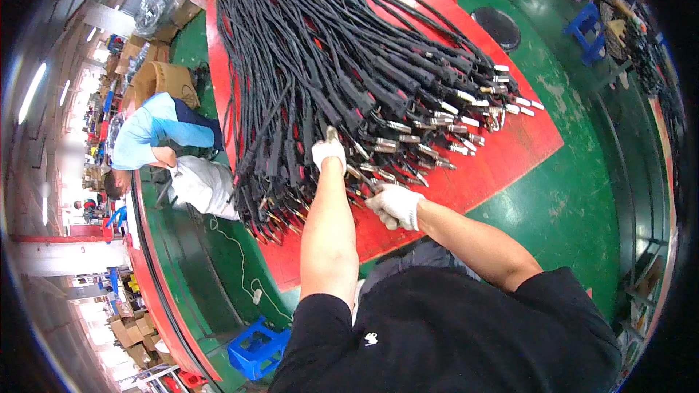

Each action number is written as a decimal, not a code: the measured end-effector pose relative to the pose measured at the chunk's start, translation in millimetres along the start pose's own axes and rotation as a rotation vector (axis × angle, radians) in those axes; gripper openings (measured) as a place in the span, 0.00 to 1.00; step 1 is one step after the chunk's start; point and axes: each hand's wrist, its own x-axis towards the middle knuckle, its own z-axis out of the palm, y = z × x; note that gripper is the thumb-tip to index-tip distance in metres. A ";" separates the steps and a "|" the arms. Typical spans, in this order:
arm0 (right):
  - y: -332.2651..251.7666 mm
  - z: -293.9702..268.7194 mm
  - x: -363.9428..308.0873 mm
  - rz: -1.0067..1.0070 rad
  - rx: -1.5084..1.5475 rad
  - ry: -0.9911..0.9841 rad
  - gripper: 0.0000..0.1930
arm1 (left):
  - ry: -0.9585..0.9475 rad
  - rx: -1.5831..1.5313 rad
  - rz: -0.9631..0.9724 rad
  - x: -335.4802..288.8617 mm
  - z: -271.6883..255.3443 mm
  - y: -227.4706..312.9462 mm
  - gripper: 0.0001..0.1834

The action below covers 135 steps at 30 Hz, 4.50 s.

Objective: The person is assembling parts onto a large batch of welding torch heads using pliers.

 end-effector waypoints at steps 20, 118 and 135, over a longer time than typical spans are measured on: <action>-14.8 6.6 -14.0 0.040 -0.122 0.040 0.09 | -0.060 -0.022 -0.020 20.3 -1.1 -4.9 0.39; -141.2 -18.4 11.4 -0.168 0.360 0.101 0.19 | -0.378 -0.153 1.503 143.1 -22.4 128.6 0.13; -122.5 26.6 44.9 -0.087 0.201 -0.185 0.25 | -0.043 0.208 1.256 64.0 -148.3 21.0 0.15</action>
